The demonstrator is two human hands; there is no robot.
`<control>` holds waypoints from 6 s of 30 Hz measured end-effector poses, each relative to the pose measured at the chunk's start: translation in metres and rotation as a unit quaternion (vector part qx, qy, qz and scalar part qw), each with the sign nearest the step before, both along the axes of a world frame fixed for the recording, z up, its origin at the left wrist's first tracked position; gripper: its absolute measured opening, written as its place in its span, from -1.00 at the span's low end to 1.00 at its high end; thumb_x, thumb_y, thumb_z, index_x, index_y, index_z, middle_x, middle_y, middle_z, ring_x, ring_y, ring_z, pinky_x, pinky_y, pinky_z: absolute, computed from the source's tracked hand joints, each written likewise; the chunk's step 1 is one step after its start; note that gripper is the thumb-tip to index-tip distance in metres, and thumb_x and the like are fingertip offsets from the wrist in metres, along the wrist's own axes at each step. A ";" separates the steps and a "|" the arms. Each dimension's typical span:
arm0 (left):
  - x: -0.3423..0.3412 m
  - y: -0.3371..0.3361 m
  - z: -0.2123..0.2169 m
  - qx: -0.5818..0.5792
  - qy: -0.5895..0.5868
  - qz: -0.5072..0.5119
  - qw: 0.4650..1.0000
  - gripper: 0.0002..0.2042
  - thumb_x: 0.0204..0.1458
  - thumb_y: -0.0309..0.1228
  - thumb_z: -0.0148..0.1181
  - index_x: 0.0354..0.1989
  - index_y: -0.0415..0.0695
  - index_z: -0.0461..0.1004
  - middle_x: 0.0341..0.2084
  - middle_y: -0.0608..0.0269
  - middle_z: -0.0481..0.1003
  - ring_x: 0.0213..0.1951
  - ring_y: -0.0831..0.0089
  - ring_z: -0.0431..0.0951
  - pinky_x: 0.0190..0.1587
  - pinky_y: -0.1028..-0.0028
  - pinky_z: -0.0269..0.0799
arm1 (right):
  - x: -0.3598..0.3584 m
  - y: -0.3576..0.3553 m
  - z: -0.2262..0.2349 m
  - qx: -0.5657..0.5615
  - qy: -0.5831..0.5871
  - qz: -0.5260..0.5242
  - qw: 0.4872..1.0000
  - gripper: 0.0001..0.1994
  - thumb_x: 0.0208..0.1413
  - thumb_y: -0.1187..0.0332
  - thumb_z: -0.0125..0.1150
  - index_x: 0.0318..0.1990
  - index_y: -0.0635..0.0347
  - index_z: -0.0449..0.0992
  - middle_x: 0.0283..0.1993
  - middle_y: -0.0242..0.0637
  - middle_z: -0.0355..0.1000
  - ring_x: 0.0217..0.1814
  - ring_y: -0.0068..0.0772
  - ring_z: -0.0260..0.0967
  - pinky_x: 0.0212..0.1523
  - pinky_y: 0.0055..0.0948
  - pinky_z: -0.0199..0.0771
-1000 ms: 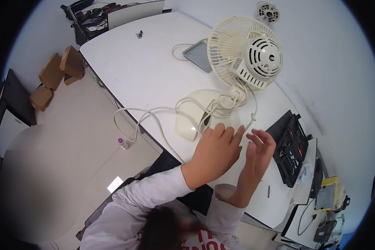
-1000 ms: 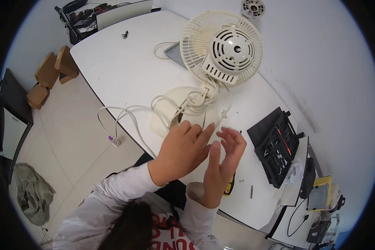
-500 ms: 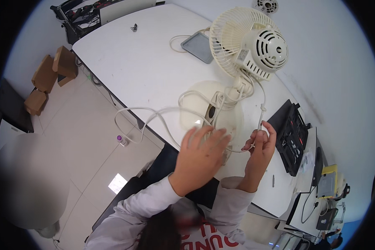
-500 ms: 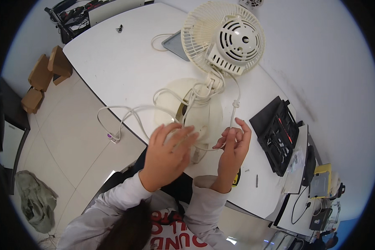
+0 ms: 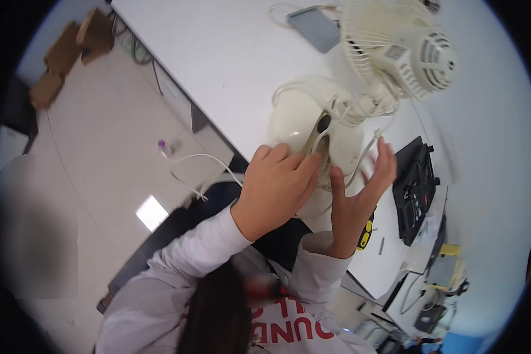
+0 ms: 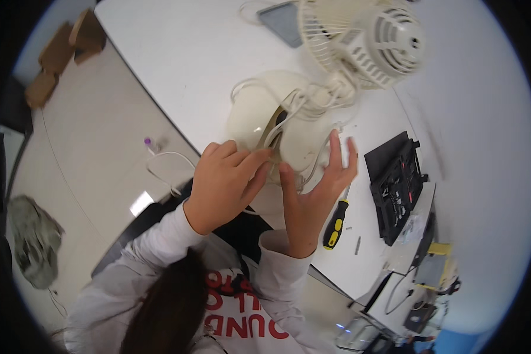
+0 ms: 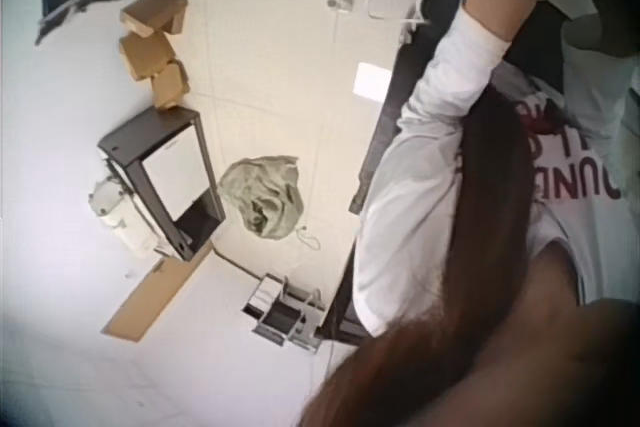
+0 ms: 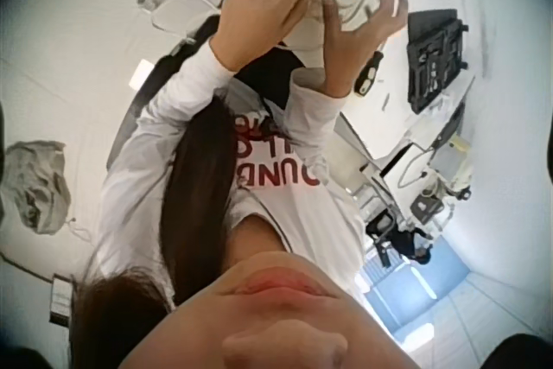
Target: The person disassembles a yellow portable fan by removing its cover and placing it on the table. Then, using a screwdriver, the person removes screws from a white desk fan and detaches its front grille and base components.
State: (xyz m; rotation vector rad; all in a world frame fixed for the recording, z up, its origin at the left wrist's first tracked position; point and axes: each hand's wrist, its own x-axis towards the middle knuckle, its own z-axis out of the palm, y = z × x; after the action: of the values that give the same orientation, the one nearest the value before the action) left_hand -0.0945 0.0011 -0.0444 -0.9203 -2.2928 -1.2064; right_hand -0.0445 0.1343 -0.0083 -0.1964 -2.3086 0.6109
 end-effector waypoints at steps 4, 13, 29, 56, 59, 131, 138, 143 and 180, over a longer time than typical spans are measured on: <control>0.018 0.004 -0.019 -0.029 -0.024 0.016 0.999 -0.73 -0.10 -0.41 0.22 -0.16 -0.07 0.53 -0.70 0.44 0.36 -0.55 0.46 0.38 -0.42 0.43 0.19 | 0.005 0.000 -0.005 0.181 -0.099 0.030 0.978 -0.55 0.17 0.31 0.15 0.22 0.12 0.37 0.39 -0.06 0.13 0.49 0.21 -0.16 0.34 0.04 -0.05; 0.013 -0.001 -0.033 0.043 -0.067 -0.040 0.996 -0.72 -0.20 -0.40 0.22 -0.22 -0.10 0.52 -0.59 0.41 0.38 -0.48 0.48 0.42 -0.44 0.51 0.30 | 0.010 -0.015 -0.016 0.141 -0.087 0.004 0.986 -0.63 0.28 0.39 -0.09 0.19 0.30 0.37 0.26 -0.05 0.31 0.40 -0.02 0.12 0.39 -0.05 -0.10; -0.020 -0.005 -0.048 0.196 -0.065 0.123 0.971 -0.57 -0.31 -0.28 0.34 -0.13 0.02 0.53 -0.16 0.36 0.45 -0.04 0.38 0.43 -0.10 0.38 0.26 | 0.008 -0.020 -0.038 0.106 -0.026 -0.052 0.993 -0.61 0.33 0.25 -0.11 0.19 0.32 0.34 0.25 -0.07 0.30 0.24 -0.19 0.29 0.22 -0.26 0.21; -0.040 0.000 -0.037 0.101 -0.087 0.086 0.987 -0.63 -0.01 -0.31 0.09 0.02 -0.06 0.50 0.14 -0.04 0.38 0.18 -0.04 0.31 0.25 0.20 0.11 | -0.020 -0.037 0.038 0.406 -0.291 -0.071 0.864 -0.52 0.04 0.67 0.13 0.17 0.19 0.40 0.13 -0.17 0.44 0.07 -0.08 0.46 -0.04 -0.33 0.51; -0.041 0.003 -0.039 0.106 -0.080 0.111 0.985 -0.65 -0.01 -0.33 0.09 -0.01 -0.05 0.52 0.11 0.00 0.40 0.15 -0.01 0.33 0.22 0.20 0.13 | -0.024 -0.036 0.041 0.420 -0.289 -0.044 0.859 -0.52 0.04 0.67 0.13 0.17 0.19 0.40 0.13 -0.16 0.44 0.06 -0.08 0.47 -0.04 -0.33 0.51; -0.101 -0.004 0.037 -0.028 0.094 -0.082 0.992 -0.50 -0.12 -0.23 0.26 0.08 -0.02 0.47 0.01 -0.05 0.46 0.01 0.11 0.42 -0.02 0.29 0.41 | -0.046 0.042 0.062 0.267 0.023 0.060 0.962 -0.81 0.11 0.20 0.19 -0.18 0.01 0.53 -0.39 -0.38 0.55 -0.48 -0.23 0.48 -0.52 -0.36 0.42; -0.103 0.005 0.050 -0.016 0.079 -0.146 0.986 -0.47 -0.07 -0.16 0.32 0.11 -0.04 0.43 0.09 -0.07 0.41 -0.11 0.08 0.52 -0.09 0.35 0.44 | -0.040 0.062 0.066 0.201 0.022 0.056 0.978 -0.79 0.12 0.18 0.19 -0.15 0.00 0.55 -0.49 -0.25 0.52 -0.52 -0.16 0.46 -0.53 -0.33 0.38; -0.097 0.003 0.047 -0.020 0.070 -0.128 0.989 -0.46 -0.11 -0.18 0.36 0.10 -0.02 0.44 0.08 -0.02 0.43 -0.14 0.10 0.54 -0.13 0.37 0.45 | -0.040 0.061 0.066 0.199 0.012 0.057 0.978 -0.80 0.13 0.18 0.18 -0.15 -0.02 0.56 -0.51 -0.23 0.51 -0.52 -0.12 0.45 -0.52 -0.30 0.37; -0.113 0.034 0.066 0.072 0.044 -0.132 0.988 -0.66 -0.13 -0.41 0.30 -0.09 -0.06 0.56 -0.14 0.25 0.57 -0.09 0.31 0.55 0.00 0.42 0.41 | -0.036 0.087 0.083 -0.113 -0.033 0.253 0.960 -0.41 0.14 0.02 0.18 0.22 0.19 0.31 0.07 -0.17 0.43 0.10 -0.31 0.38 0.14 -0.44 0.30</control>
State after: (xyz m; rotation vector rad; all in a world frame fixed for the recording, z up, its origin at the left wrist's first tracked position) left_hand -0.2075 0.0347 0.0217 -1.2245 -2.0316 -1.3882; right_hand -0.0810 0.2212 0.0746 0.2860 -2.3579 1.1398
